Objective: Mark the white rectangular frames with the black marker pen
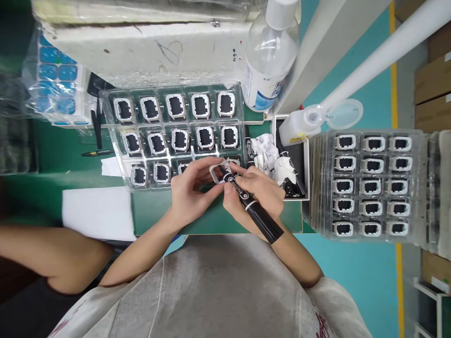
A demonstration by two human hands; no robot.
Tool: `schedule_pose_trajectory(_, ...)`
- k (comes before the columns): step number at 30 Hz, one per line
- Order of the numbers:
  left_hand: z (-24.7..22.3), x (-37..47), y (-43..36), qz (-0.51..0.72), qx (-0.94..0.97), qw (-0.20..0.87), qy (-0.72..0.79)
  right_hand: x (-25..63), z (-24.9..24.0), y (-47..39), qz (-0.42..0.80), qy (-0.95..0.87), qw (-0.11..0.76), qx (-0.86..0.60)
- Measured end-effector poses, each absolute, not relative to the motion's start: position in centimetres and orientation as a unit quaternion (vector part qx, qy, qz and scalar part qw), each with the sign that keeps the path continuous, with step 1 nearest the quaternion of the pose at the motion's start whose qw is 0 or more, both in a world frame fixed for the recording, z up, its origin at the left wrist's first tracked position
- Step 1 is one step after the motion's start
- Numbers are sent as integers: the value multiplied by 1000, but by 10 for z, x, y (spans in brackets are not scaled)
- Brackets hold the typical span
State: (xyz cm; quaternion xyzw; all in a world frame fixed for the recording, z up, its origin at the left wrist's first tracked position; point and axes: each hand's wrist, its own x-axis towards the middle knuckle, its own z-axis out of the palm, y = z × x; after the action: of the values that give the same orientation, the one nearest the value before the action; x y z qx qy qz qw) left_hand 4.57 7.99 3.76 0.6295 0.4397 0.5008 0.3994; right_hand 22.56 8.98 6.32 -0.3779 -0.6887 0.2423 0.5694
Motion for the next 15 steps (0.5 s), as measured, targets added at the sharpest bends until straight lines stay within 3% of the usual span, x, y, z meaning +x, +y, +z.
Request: schedule_pose_trajectory(15, 37, 44, 78, 475, 654, 366, 462, 227, 64, 90, 237, -691, 561, -389)
